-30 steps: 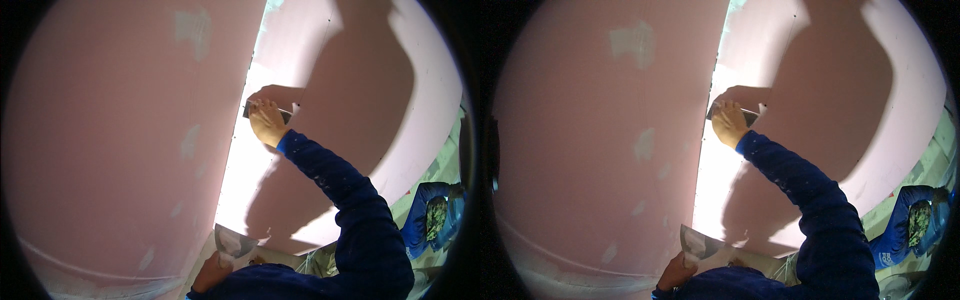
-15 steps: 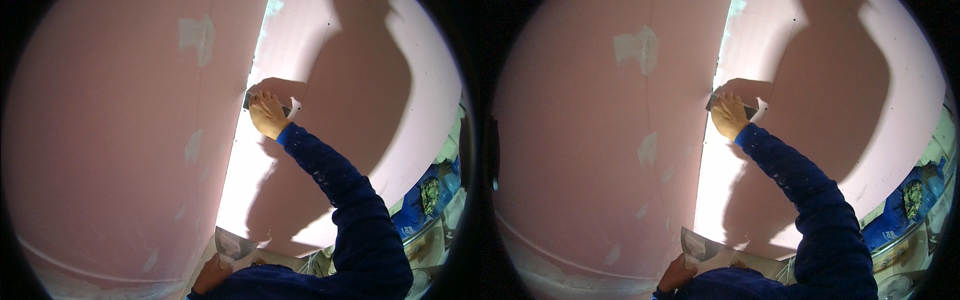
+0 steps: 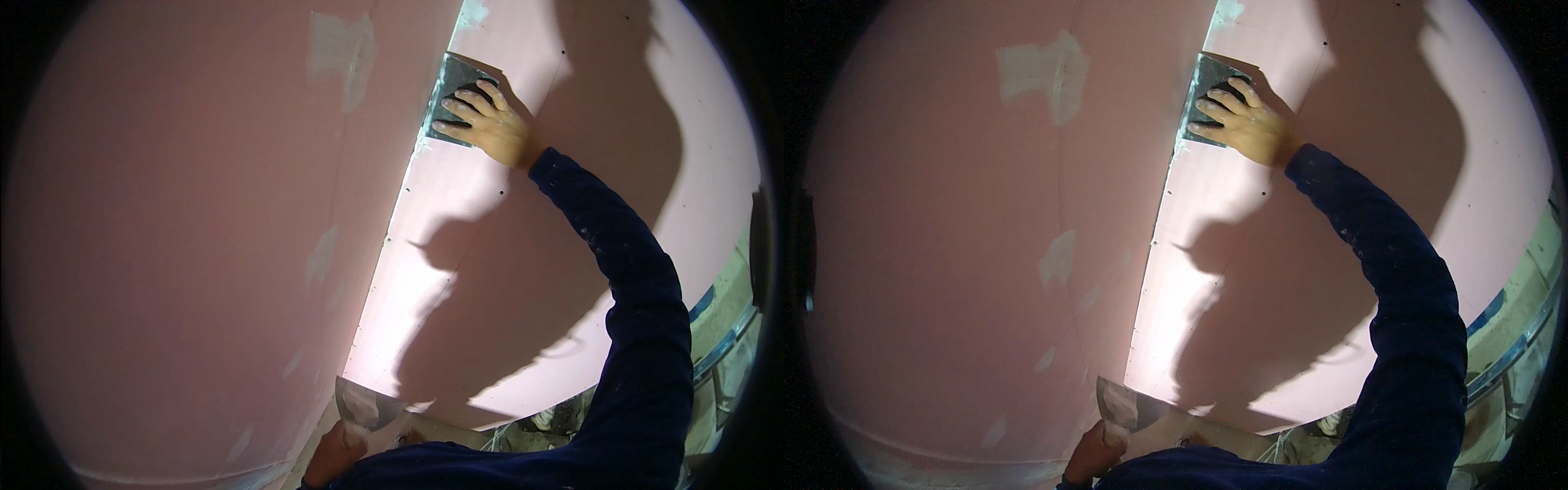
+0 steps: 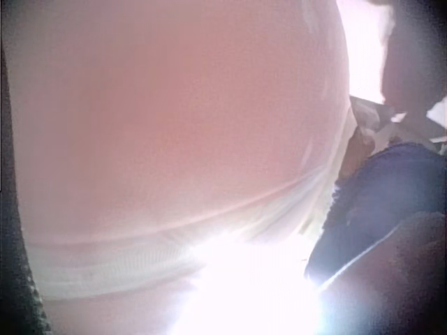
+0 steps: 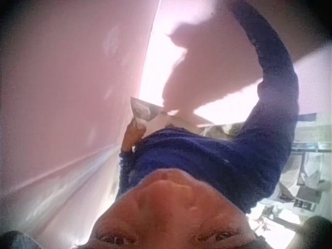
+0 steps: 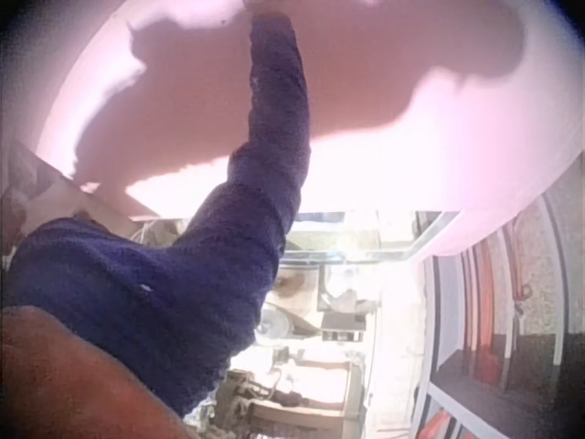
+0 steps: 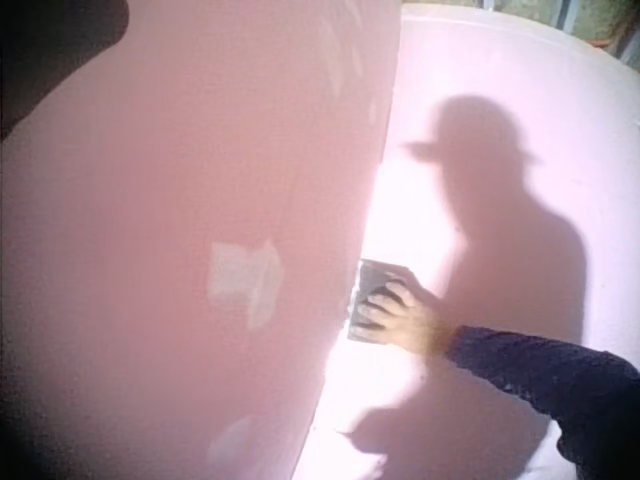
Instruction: The person kneels on the floor and uses a trowel to mix plaster on the ground, then stands and applies the plaster to a pink wall using a trowel and a larger flat tool to smooth the surface.
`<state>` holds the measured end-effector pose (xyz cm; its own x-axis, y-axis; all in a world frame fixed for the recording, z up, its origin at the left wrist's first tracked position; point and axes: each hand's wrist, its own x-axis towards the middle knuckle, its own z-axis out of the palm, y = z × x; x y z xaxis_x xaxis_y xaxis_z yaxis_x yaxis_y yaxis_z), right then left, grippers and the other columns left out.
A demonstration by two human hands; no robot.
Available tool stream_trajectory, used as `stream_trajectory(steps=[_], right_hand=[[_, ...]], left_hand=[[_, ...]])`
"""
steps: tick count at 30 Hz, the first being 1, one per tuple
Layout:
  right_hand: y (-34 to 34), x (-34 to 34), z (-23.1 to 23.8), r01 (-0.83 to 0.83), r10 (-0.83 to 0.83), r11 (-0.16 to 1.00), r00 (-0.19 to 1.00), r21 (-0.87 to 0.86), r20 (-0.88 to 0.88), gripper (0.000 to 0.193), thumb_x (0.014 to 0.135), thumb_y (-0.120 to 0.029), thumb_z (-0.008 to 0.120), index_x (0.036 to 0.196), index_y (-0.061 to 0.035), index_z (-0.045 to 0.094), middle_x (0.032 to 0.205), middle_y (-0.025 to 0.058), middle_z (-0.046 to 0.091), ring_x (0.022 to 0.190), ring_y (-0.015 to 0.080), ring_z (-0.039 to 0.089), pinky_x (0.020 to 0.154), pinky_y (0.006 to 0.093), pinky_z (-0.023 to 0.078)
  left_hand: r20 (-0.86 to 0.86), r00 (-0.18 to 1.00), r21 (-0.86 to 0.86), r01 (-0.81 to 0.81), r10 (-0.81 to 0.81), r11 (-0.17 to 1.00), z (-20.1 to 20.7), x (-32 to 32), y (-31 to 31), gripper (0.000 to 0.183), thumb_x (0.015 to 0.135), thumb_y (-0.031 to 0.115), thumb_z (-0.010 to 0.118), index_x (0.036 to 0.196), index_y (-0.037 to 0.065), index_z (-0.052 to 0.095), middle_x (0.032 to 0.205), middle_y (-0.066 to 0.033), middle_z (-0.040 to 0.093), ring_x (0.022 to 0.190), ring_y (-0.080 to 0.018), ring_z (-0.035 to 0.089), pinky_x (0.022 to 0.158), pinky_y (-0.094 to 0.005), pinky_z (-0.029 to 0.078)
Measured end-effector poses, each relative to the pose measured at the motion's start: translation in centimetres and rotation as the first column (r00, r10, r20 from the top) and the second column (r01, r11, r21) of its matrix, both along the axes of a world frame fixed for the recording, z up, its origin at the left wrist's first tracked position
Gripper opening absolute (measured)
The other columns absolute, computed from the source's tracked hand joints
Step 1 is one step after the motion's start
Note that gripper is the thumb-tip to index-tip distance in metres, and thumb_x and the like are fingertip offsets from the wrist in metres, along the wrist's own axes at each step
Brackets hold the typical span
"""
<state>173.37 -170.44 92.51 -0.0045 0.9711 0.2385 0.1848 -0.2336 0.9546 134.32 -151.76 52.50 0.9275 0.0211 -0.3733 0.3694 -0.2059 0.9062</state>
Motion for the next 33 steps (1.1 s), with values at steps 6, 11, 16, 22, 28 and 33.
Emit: stream_trajectory(steps=[6, 11, 16, 22, 28, 33], right_hand=[[0.6, 1.2, -1.4, 0.068, -0.072, 0.993, 0.997, 0.094, 0.038, 0.046, 0.092, -0.015, 0.053, 0.136, -0.0311, 0.058, 0.136, 0.0034, 0.056, 0.127, 0.0224, 0.048, 0.113, 0.0498, 0.029], [1.1, 0.9, -1.9, -0.040, 0.039, 0.992, 0.999, 0.116, 0.008, 0.032, 0.092, -0.018, 0.053, 0.119, -0.0169, 0.069, 0.122, 0.0030, 0.059, 0.119, 0.0221, 0.050, 0.109, 0.0454, 0.034], [0.8, -2.3, -2.3, 0.044, -0.047, 0.995, 0.998, 0.091, 0.034, 0.029, 0.088, -0.020, 0.057, 0.110, -0.0094, 0.073, 0.117, 0.0046, 0.062, 0.113, 0.0215, 0.053, 0.099, 0.0410, 0.038], [1.9, -5.0, -2.4, 0.063, -0.089, 0.970, 0.991, 0.235, 0.101, 0.027, 0.087, -0.018, 0.057, 0.104, -0.0049, 0.072, 0.107, 0.0039, 0.063, 0.106, 0.0205, 0.055, 0.088, 0.0367, 0.039], [4.0, -4.3, -7.0, 0.250, -0.256, 0.914, 0.966, 0.320, -0.023, 0.037, 0.089, -0.021, 0.056, 0.122, -0.0058, 0.064, 0.116, 0.0063, 0.061, 0.114, 0.0233, 0.051, 0.093, 0.0427, 0.038], [3.7, -6.3, -12.0, 0.405, -0.381, 0.909, 0.902, 0.093, -0.201, 0.039, 0.090, -0.024, 0.056, 0.124, -0.0063, 0.063, 0.118, 0.0072, 0.062, 0.118, 0.0242, 0.051, 0.096, 0.0440, 0.037]], left_hand=[[-0.043, 0.999, 0.012, 0.004, -0.004, 1.000, 0.4, 1.5, -1.2, 0.058, 0.080, 0.032, 0.073, 0.125, 0.001, 0.052, 0.097, -0.0156, 0.069, 0.073, -0.0247, 0.068, 0.073, -0.0377, 0.055], [0.168, 0.984, 0.021, 0.056, -0.058, 0.998, 0.1, 3.6, -2.2, 0.054, 0.081, 0.035, 0.069, 0.117, -0.002, 0.055, 0.104, -0.0265, 0.067, 0.098, -0.0418, 0.066, 0.087, -0.0453, 0.051], [0.124, 0.986, 0.116, 0.095, -0.109, 0.989, 0.4, 3.3, -2.1, 0.055, 0.080, 0.035, 0.069, 0.118, -0.002, 0.054, 0.106, -0.0262, 0.067, 0.100, -0.0415, 0.065, 0.087, -0.0455, 0.051], [0.123, 0.992, 0.046, 0.001, -0.006, 0.999, 0.0, 1.1, -0.8, 0.056, 0.080, 0.035, 0.069, 0.120, -0.002, 0.054, 0.105, -0.0258, 0.067, 0.098, -0.0412, 0.066, 0.087, -0.0450, 0.051], [0.152, 0.987, 0.080, 0.049, -0.061, 0.996, -0.4, 0.9, -0.2, 0.055, 0.081, 0.034, 0.068, 0.119, -0.003, 0.054, 0.107, -0.0265, 0.066, 0.100, -0.0402, 0.065, 0.089, -0.0447, 0.050], [0.136, 0.986, 0.168, 0.073, -0.096, 0.983, 0.8, 1.5, 0.2, 0.057, 0.081, 0.033, 0.069, 0.123, -0.003, 0.054, 0.108, -0.0270, 0.066, 0.102, -0.0406, 0.065, 0.092, -0.0453, 0.050]])
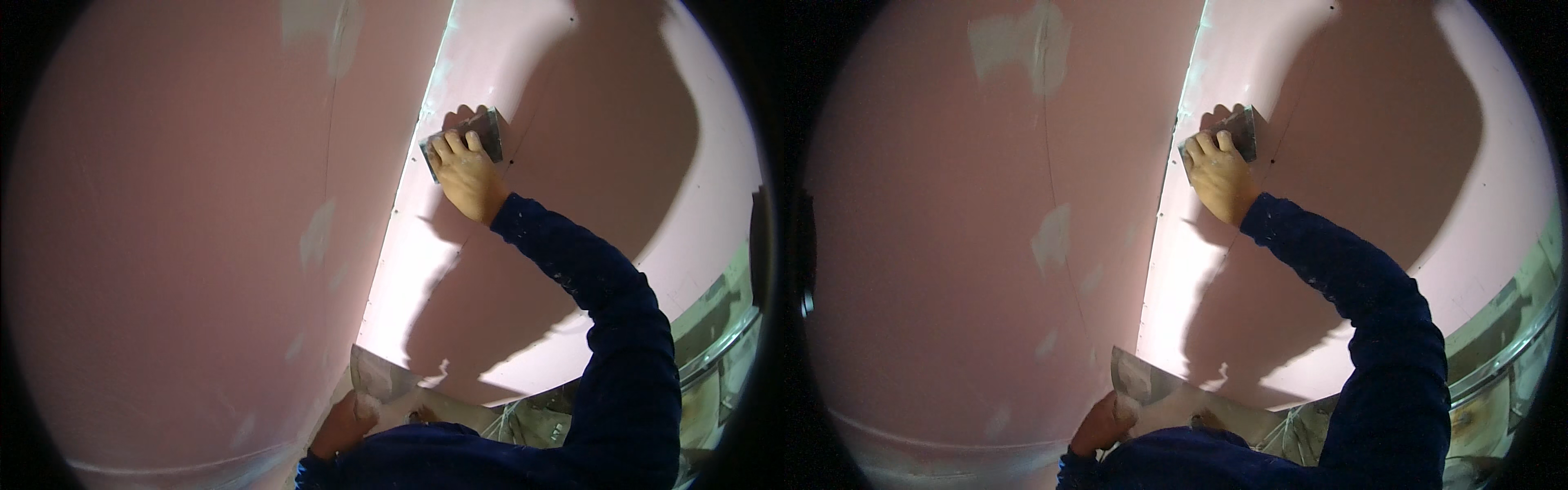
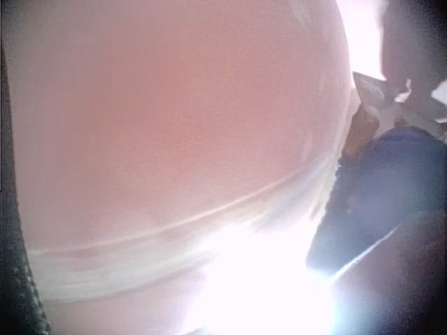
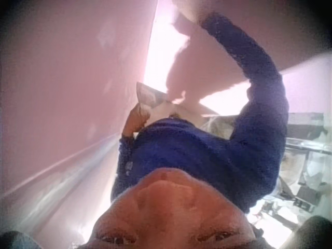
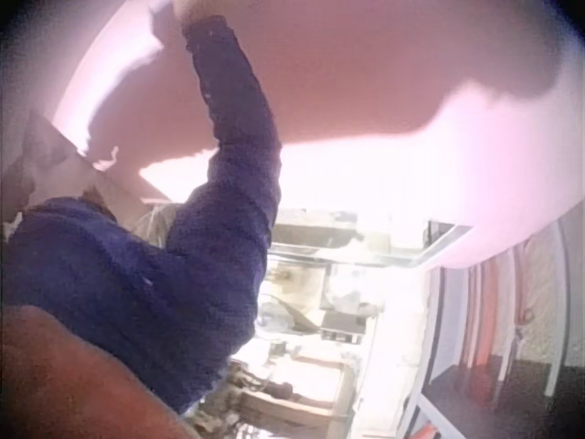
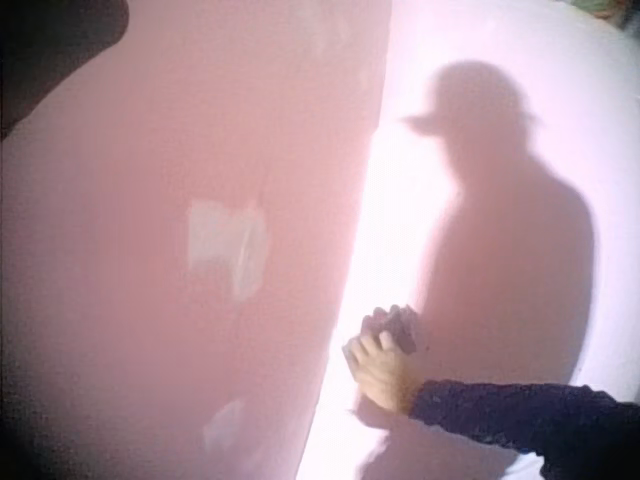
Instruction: The person kneels on the floor and uses a trowel to mix plaster on the ground, then stands and applies the plaster to a pink wall using a trowel and a larger flat tool to smooth the surface.
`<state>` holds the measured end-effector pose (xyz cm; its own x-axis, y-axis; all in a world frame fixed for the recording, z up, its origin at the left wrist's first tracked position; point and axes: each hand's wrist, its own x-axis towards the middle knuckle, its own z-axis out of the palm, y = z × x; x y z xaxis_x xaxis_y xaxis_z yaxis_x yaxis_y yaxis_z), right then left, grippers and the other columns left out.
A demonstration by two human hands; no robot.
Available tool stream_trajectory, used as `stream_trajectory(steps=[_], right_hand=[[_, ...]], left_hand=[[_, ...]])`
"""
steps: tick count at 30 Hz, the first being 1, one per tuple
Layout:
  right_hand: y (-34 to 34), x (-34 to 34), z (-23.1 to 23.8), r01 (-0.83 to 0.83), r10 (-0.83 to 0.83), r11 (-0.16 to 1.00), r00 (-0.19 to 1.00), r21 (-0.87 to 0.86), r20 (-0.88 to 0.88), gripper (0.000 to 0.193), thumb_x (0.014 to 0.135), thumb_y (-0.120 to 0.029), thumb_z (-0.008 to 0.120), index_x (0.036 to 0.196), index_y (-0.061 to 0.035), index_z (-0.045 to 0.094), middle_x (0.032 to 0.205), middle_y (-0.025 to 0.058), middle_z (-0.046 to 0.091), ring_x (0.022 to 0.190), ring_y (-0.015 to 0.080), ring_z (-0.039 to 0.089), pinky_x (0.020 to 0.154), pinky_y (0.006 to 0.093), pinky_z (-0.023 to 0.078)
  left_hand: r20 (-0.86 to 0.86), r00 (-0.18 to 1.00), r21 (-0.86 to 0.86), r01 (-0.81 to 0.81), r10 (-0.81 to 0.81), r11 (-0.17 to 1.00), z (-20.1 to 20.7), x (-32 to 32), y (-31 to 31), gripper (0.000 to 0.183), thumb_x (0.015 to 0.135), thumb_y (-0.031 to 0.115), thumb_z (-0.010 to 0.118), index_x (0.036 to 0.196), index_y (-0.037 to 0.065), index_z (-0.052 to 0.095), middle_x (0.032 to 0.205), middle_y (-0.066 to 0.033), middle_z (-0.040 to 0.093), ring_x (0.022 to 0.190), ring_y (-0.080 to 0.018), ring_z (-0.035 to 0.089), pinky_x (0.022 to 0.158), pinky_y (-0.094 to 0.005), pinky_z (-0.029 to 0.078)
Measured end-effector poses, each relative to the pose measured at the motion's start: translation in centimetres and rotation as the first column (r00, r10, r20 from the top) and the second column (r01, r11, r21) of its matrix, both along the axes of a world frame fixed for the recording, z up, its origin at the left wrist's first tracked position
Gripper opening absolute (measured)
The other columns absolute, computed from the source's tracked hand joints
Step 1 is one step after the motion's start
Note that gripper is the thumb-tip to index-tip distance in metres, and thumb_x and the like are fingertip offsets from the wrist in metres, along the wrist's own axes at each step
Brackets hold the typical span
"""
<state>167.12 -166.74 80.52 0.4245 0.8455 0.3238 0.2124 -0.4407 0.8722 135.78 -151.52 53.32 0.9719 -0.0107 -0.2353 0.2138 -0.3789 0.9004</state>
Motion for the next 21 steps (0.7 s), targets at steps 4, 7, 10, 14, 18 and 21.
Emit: stream_trajectory(steps=[4, 7, 10, 14, 18, 21], right_hand=[[-3.1, -4.9, 1.0, -0.216, 0.222, 0.975, 0.942, 0.055, -0.250, 0.035, 0.091, -0.015, 0.056, 0.125, -0.0091, 0.064, 0.124, 0.0091, 0.062, 0.120, 0.0249, 0.051, 0.103, 0.0473, 0.035], [-5.5, -9.3, 1.5, -0.298, 0.211, 0.949, 0.844, -0.103, -0.493, 0.042, 0.089, -0.004, 0.059, 0.128, -0.0183, 0.063, 0.129, 0.0067, 0.061, 0.123, 0.0246, 0.051, 0.108, 0.0495, 0.034], [-7.3, -13.1, 0.4, -0.459, 0.233, 0.885, 0.580, -0.076, -0.780, 0.048, 0.087, -0.009, 0.065, 0.131, -0.0280, 0.062, 0.133, 0.0017, 0.059, 0.125, 0.0235, 0.050, 0.109, 0.0481, 0.035], [-9.0, -14.7, -2.4, -0.460, 0.252, 0.888, 0.465, 0.012, -0.849, 0.055, 0.081, -0.023, 0.072, 0.133, -0.0357, 0.058, 0.136, -0.0018, 0.057, 0.128, 0.0225, 0.048, 0.110, 0.0465, 0.035], [-10.4, -12.9, -4.8, -0.497, 0.342, 0.863, 0.442, 0.091, -0.829, 0.056, 0.079, -0.027, 0.074, 0.133, -0.0367, 0.058, 0.137, -0.0028, 0.056, 0.129, 0.0222, 0.047, 0.110, 0.0471, 0.034], [-11.2, -11.9, -5.2, -0.504, 0.361, 0.858, 0.447, 0.103, -0.819, 0.053, 0.081, -0.027, 0.072, 0.131, -0.0372, 0.059, 0.136, -0.0037, 0.056, 0.129, 0.0223, 0.047, 0.110, 0.0474, 0.033]], left_hand=[[-0.149, 0.987, -0.187, 0.028, -0.056, 0.982, 1.7, 0.3, 0.3, 0.059, 0.084, 0.028, 0.069, 0.132, -0.001, 0.051, 0.105, -0.0190, 0.068, 0.081, -0.0246, 0.068, 0.075, -0.0350, 0.056], [-0.050, 0.998, -0.301, 0.027, -0.045, 0.953, 3.3, 0.9, -0.1, 0.059, 0.085, 0.025, 0.068, 0.134, -0.002, 0.048, 0.097, -0.0156, 0.067, 0.068, -0.0184, 0.064, 0.066, -0.0309, 0.055], [-0.002, 0.996, -0.278, 0.083, -0.087, 0.957, 5.4, 1.8, -0.6, 0.057, 0.086, 0.023, 0.068, 0.133, -0.003, 0.048, 0.098, -0.0152, 0.066, 0.071, -0.0187, 0.064, 0.069, -0.0317, 0.055], [-0.099, 0.983, -0.259, 0.123, -0.153, 0.958, 7.9, 3.4, -1.2, 0.055, 0.088, 0.022, 0.069, 0.133, -0.002, 0.048, 0.104, -0.0155, 0.067, 0.079, -0.0211, 0.067, 0.080, -0.0335, 0.056], [-0.057, 0.988, -0.311, 0.121, -0.146, 0.943, 9.5, 5.7, -2.7, 0.053, 0.090, 0.018, 0.067, 0.133, -0.004, 0.046, 0.094, -0.0139, 0.066, 0.072, -0.0183, 0.066, 0.070, -0.0307, 0.057], [-0.105, 0.983, -0.412, 0.094, -0.150, 0.906, 11.0, 6.5, -3.4, 0.051, 0.090, 0.014, 0.066, 0.132, -0.005, 0.044, 0.085, -0.0115, 0.064, 0.063, -0.0154, 0.064, 0.057, -0.0276, 0.055]])
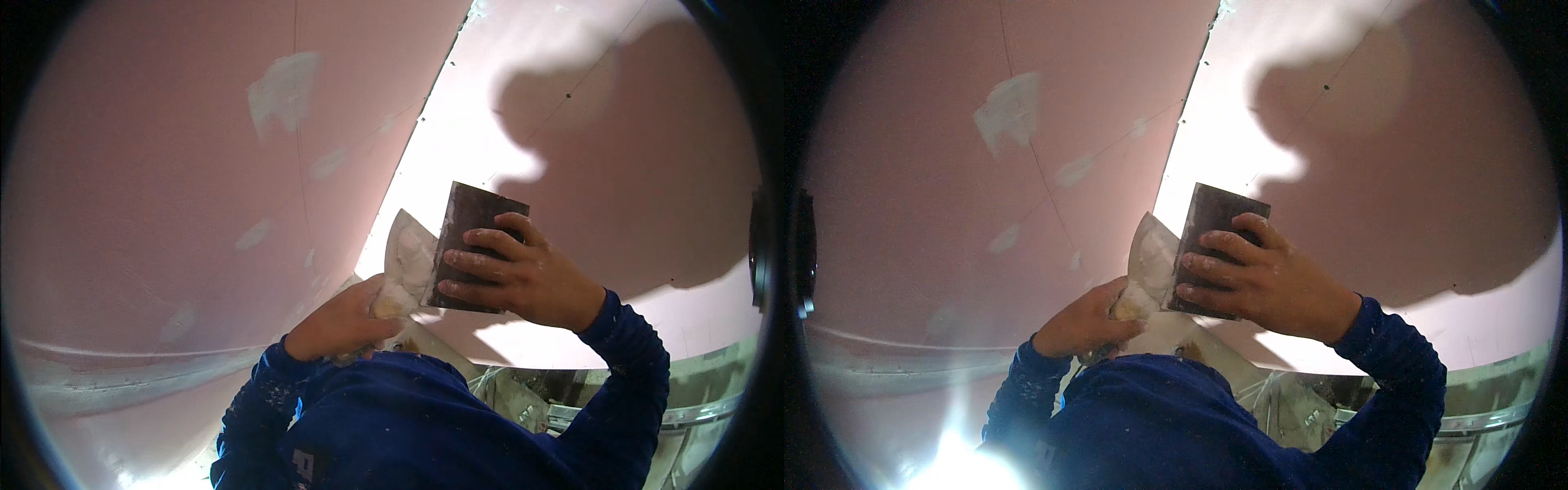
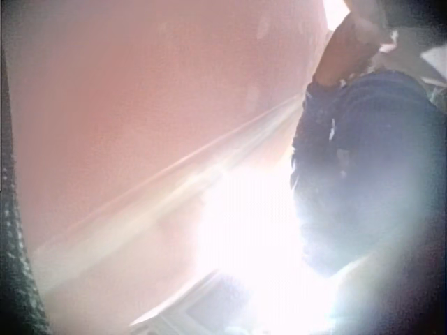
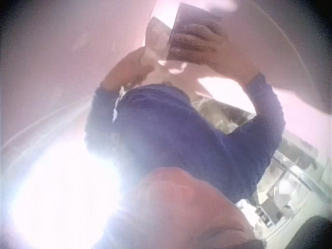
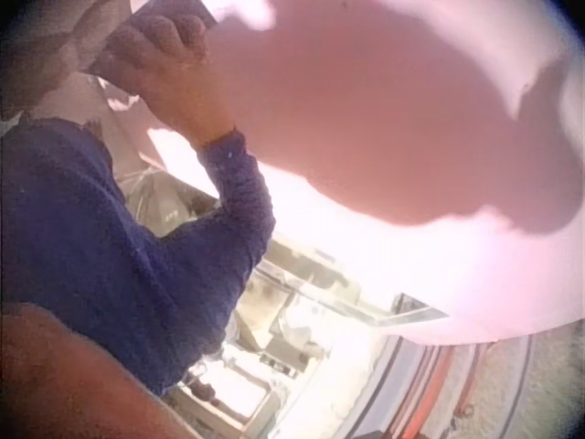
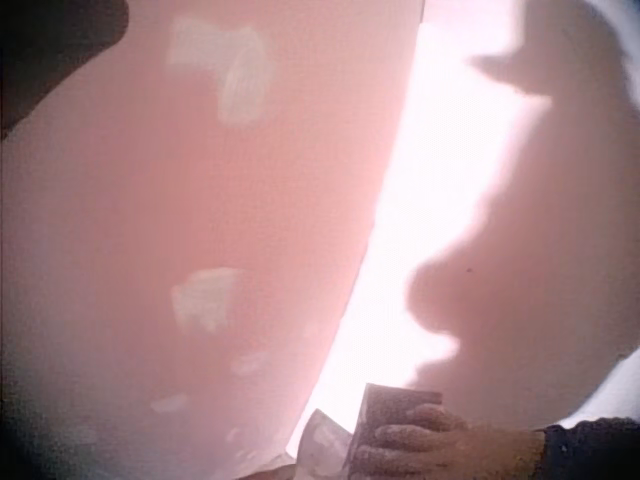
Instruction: The person kneels on the floor and uses a trowel to mix plaster on the ground, then stands and applies the plaster to a pink wall using a trowel and a larger flat tool to smooth the surface.
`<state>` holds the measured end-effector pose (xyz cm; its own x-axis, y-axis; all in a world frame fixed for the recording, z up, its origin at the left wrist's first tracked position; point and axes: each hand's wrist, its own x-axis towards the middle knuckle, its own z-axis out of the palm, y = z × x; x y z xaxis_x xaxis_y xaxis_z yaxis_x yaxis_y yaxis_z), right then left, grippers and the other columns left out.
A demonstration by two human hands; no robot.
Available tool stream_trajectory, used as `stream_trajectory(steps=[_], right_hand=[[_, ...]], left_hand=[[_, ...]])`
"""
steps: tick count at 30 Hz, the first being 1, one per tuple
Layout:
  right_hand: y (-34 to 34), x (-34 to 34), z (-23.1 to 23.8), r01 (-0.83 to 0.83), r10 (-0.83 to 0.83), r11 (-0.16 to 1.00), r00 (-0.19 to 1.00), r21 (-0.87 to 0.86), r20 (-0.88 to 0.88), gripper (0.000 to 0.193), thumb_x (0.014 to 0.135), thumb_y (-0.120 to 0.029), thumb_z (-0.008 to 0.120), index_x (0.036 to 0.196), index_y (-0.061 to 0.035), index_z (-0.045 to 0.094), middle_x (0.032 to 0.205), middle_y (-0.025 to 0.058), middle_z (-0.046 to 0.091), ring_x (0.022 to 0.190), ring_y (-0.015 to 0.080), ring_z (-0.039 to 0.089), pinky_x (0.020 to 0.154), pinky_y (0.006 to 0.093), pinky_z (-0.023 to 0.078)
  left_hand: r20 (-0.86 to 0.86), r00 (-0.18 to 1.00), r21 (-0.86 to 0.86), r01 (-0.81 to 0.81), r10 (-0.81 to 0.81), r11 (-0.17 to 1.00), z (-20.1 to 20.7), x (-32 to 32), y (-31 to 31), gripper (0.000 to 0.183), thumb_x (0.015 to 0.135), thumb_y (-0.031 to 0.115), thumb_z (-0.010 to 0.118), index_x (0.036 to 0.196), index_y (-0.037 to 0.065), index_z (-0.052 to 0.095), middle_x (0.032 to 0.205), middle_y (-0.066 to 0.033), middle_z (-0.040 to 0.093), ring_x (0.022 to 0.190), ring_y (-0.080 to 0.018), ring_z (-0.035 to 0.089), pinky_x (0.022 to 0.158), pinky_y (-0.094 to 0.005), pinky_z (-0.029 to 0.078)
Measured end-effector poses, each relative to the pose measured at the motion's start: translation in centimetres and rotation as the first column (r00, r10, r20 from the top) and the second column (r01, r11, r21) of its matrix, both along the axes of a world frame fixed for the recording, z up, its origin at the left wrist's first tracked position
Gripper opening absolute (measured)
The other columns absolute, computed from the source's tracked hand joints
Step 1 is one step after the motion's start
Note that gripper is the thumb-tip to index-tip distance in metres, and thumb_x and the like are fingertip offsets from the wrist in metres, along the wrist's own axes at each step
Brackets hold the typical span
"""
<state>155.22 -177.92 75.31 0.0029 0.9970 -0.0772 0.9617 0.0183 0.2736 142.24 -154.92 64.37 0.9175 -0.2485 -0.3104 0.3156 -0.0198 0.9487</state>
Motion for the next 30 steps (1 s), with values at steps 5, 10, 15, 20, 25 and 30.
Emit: stream_trajectory(steps=[5, 10, 15, 20, 25, 30], right_hand=[[0.3, 1.4, 2.7, 0.020, -0.019, 1.000, 0.999, -0.019, 0.028, 0.048, 0.082, -0.024, 0.071, 0.128, -0.0375, 0.062, 0.134, -0.0043, 0.057, 0.128, 0.0217, 0.047, 0.112, 0.0489, 0.032], [0.4, 3.3, 8.6, 0.007, 0.013, 0.994, 0.981, -0.105, 0.194, 0.045, 0.083, -0.022, 0.072, 0.124, -0.0367, 0.065, 0.132, -0.0034, 0.060, 0.128, 0.0211, 0.049, 0.114, 0.0524, 0.027], [3.4, 7.9, 12.0, -0.044, -0.025, 0.995, 0.778, 0.094, 0.627, 0.036, 0.089, -0.019, 0.066, 0.124, -0.0264, 0.066, 0.130, 0.0021, 0.063, 0.128, 0.0204, 0.050, 0.115, 0.0511, 0.028], [8.9, 13.9, 11.9, -0.012, -0.135, 0.987, 0.491, 0.162, 0.861, 0.048, 0.090, -0.006, 0.058, 0.133, -0.0270, 0.061, 0.134, 0.0035, 0.059, 0.130, 0.0242, 0.046, 0.111, 0.0491, 0.029], [12.1, 17.4, 8.4, 0.073, -0.165, 0.986, 0.340, 0.149, 0.926, 0.053, 0.093, -0.017, 0.054, 0.145, -0.0255, 0.048, 0.142, 0.0052, 0.053, 0.134, 0.0252, 0.043, 0.108, 0.0504, 0.030], [11.2, 19.1, 7.7, 0.148, -0.266, 0.963, 0.363, 0.227, 0.893, 0.058, 0.094, -0.022, 0.056, 0.149, -0.0261, 0.042, 0.145, 0.0059, 0.049, 0.137, 0.0249, 0.040, 0.109, 0.0511, 0.030]], left_hand=[[0.037, 0.995, -0.075, -0.090, 0.093, 0.993, 3.4, 0.4, -0.9, 0.048, 0.090, 0.011, 0.067, 0.129, -0.006, 0.044, 0.079, -0.0087, 0.061, 0.055, -0.0128, 0.060, 0.048, -0.0261, 0.052], [0.140, 0.958, -0.072, -0.242, 0.250, 0.968, 4.0, 1.7, -1.1, 0.046, 0.090, 0.013, 0.066, 0.126, -0.005, 0.046, 0.079, -0.0086, 0.061, 0.055, -0.0122, 0.059, 0.047, -0.0264, 0.052], [0.162, 0.876, -0.176, -0.428, 0.455, 0.886, 0.7, 1.2, -0.5, 0.040, 0.091, 0.015, 0.066, 0.121, -0.005, 0.046, 0.075, -0.0087, 0.060, 0.053, -0.0125, 0.059, 0.044, -0.0273, 0.051], [-0.030, 0.916, -0.279, -0.392, 0.400, 0.877, -5.4, 0.1, -1.4, 0.031, 0.088, 0.009, 0.066, 0.112, 0.001, 0.049, 0.077, -0.0066, 0.060, 0.055, -0.0141, 0.060, 0.042, -0.0290, 0.050], [-0.005, 0.926, -0.171, -0.372, 0.377, 0.912, -8.9, -1.1, -1.1, 0.032, 0.088, 0.019, 0.069, 0.107, -0.002, 0.052, 0.075, -0.0106, 0.063, 0.054, -0.0152, 0.062, 0.049, -0.0304, 0.051], [-0.038, 0.934, -0.137, -0.356, 0.354, 0.924, -9.4, -1.6, -0.7, 0.036, 0.088, 0.023, 0.069, 0.108, -0.001, 0.052, 0.076, -0.0114, 0.064, 0.056, -0.0159, 0.063, 0.050, -0.0310, 0.052]])
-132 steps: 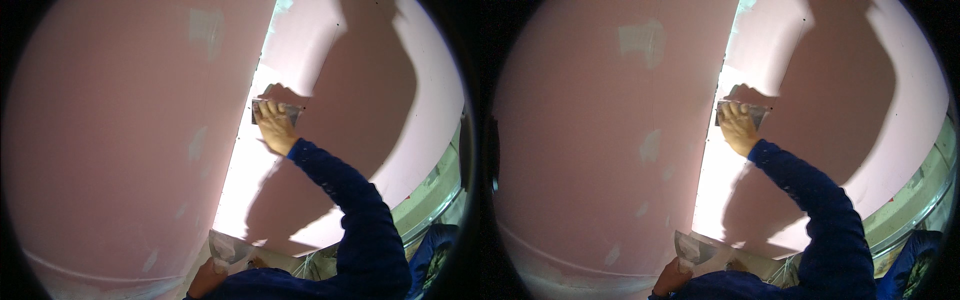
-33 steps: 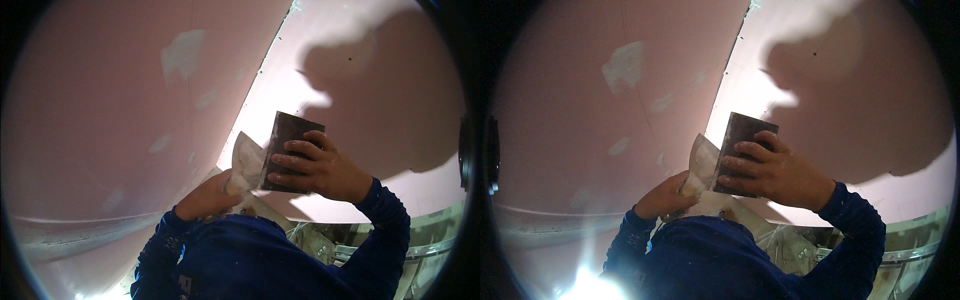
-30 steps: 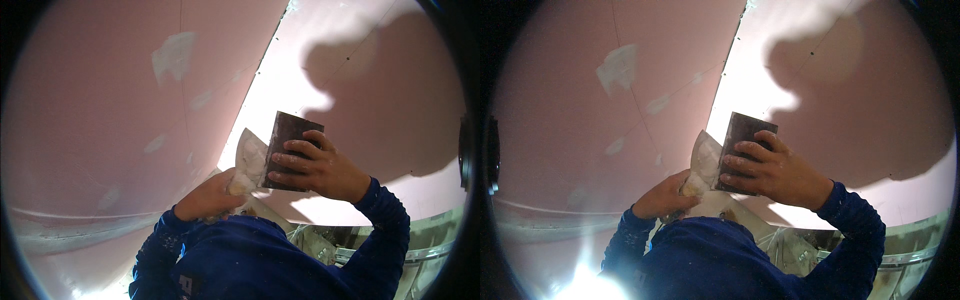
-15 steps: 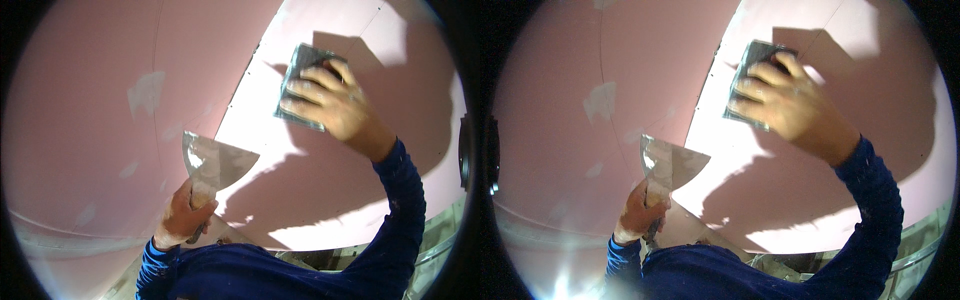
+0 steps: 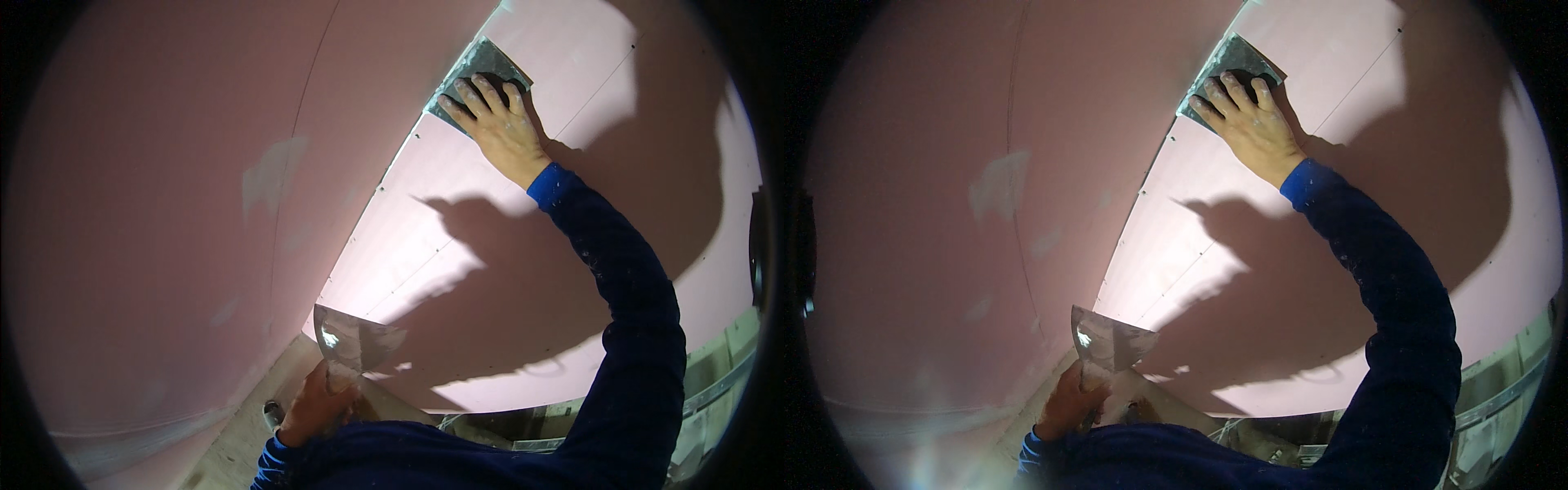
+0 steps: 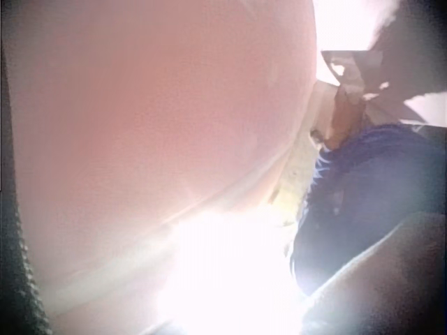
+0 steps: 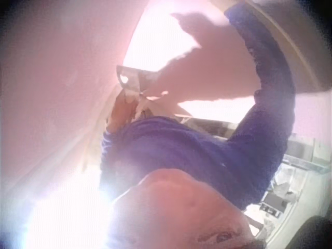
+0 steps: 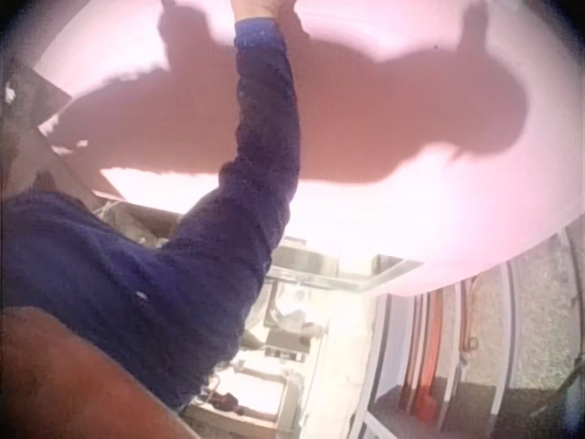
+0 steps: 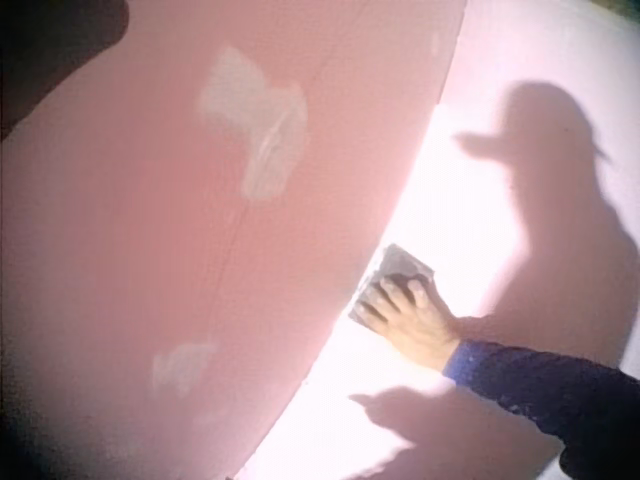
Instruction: The person kneels on the floor and uses a trowel to mix plaster on the ground, then stands and applies the plaster to a pink wall using a trowel and a larger flat tool to smooth the surface.
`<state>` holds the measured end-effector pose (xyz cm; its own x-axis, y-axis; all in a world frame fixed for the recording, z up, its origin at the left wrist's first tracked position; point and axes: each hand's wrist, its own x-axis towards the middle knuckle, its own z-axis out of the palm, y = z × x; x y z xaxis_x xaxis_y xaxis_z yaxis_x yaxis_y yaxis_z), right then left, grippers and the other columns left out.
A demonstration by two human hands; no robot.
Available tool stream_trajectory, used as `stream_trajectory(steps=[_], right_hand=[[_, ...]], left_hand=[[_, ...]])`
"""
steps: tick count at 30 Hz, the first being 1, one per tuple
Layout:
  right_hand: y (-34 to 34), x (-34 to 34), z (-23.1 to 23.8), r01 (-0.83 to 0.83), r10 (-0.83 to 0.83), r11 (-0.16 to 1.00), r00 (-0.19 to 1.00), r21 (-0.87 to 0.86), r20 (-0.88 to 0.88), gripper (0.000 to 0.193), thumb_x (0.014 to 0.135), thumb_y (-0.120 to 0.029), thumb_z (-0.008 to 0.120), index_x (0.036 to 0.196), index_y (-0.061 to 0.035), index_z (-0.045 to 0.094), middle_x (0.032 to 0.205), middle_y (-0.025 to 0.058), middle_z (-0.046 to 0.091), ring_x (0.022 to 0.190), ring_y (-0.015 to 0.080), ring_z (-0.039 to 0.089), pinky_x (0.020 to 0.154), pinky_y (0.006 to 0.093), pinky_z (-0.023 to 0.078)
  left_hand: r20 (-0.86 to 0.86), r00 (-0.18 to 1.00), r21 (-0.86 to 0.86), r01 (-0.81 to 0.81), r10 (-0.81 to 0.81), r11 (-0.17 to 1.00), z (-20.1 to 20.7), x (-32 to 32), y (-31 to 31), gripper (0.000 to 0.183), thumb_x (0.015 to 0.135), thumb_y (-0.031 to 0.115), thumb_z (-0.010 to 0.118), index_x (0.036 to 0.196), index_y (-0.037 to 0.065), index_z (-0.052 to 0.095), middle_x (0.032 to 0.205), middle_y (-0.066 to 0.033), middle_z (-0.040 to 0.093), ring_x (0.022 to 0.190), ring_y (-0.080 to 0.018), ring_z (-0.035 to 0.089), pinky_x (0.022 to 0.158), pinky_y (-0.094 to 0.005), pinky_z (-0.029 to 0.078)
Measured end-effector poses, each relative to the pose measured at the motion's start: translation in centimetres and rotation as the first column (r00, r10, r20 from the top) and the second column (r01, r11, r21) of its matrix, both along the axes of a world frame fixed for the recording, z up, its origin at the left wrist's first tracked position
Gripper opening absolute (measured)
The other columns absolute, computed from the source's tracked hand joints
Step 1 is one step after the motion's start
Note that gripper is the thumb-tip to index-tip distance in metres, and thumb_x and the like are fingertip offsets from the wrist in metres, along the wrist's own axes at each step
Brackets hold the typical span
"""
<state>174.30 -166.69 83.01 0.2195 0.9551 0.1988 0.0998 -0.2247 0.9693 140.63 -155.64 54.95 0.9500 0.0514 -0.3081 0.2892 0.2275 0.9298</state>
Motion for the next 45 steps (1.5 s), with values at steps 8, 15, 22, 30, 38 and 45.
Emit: stream_trajectory(steps=[8, 15, 22, 30, 38, 45], right_hand=[[-0.1, -2.0, 0.7, -0.039, 0.043, 0.997, 0.997, -0.071, 0.056, 0.041, 0.091, -0.022, 0.056, 0.130, -0.0102, 0.060, 0.126, 0.0038, 0.058, 0.124, 0.0223, 0.048, 0.099, 0.0410, 0.038], [-0.8, -3.2, -1.1, 0.110, -0.115, 0.989, 0.992, -0.102, -0.043, 0.052, 0.095, -0.019, 0.053, 0.146, -0.0117, 0.045, 0.141, 0.0088, 0.053, 0.130, 0.0250, 0.047, 0.108, 0.0461, 0.033], [-0.3, 0.3, -2.4, -0.008, -0.010, 0.993, 0.988, -0.116, -0.153, 0.048, 0.095, -0.022, 0.049, 0.142, -0.0121, 0.050, 0.139, 0.0067, 0.054, 0.133, 0.0248, 0.044, 0.111, 0.0487, 0.030], [-0.8, -3.0, -3.4, 0.088, -0.126, 0.976, 0.973, -0.198, -0.191, 0.044, 0.095, -0.023, 0.050, 0.137, -0.0097, 0.054, 0.134, 0.0083, 0.057, 0.128, 0.0237, 0.047, 0.107, 0.0458, 0.034], [2.1, -0.1, -3.8, -0.054, 0.029, 0.972, 0.993, -0.230, -0.112, 0.050, 0.096, -0.023, 0.051, 0.146, -0.0178, 0.044, 0.143, 0.0051, 0.049, 0.134, 0.0224, 0.043, 0.111, 0.0466, 0.031], [1.8, 0.5, -3.1, -0.095, 0.073, 0.968, 0.992, -0.234, -0.101, 0.052, 0.096, -0.021, 0.051, 0.148, -0.0233, 0.042, 0.138, 0.0033, 0.052, 0.132, 0.0200, 0.045, 0.108, 0.0432, 0.033]], left_hand=[[-0.003, 0.999, -0.049, 0.044, -0.044, 0.998, -1.2, 0.5, 0.8, 0.030, 0.087, 0.012, 0.067, 0.109, -0.001, 0.050, 0.071, -0.0080, 0.059, 0.052, -0.0158, 0.059, 0.047, -0.0308, 0.051], [0.066, 0.998, 0.148, -0.028, 0.018, 0.989, -3.0, 0.0, 1.1, 0.038, 0.087, 0.014, 0.067, 0.117, -0.001, 0.048, 0.075, -0.0082, 0.060, 0.055, -0.0156, 0.060, 0.050, -0.0309, 0.053], [-0.044, 0.998, 0.015, 0.054, -0.054, 0.998, -2.2, -0.7, 1.7, 0.039, 0.087, 0.016, 0.066, 0.118, 0.000, 0.049, 0.078, -0.0085, 0.060, 0.059, -0.0151, 0.060, 0.052, -0.0305, 0.053], [-0.073, 0.990, 0.046, 0.125, -0.122, 0.991, -2.4, 0.3, 1.8, 0.038, 0.088, 0.017, 0.066, 0.118, 0.000, 0.050, 0.079, -0.0086, 0.060, 0.059, -0.0153, 0.060, 0.054, -0.0295, 0.052], [-0.051, 0.991, 0.055, 0.126, -0.123, 0.991, -2.8, 0.2, 1.7, 0.048, 0.086, 0.024, 0.070, 0.122, -0.002, 0.051, 0.086, -0.0114, 0.065, 0.061, -0.0167, 0.064, 0.057, -0.0302, 0.054], [-0.026, 0.993, 0.136, 0.122, -0.119, 0.983, -3.0, 0.7, 1.5, 0.043, 0.085, 0.018, 0.068, 0.120, -0.002, 0.054, 0.091, -0.0122, 0.066, 0.068, -0.0174, 0.065, 0.065, -0.0312, 0.055]])
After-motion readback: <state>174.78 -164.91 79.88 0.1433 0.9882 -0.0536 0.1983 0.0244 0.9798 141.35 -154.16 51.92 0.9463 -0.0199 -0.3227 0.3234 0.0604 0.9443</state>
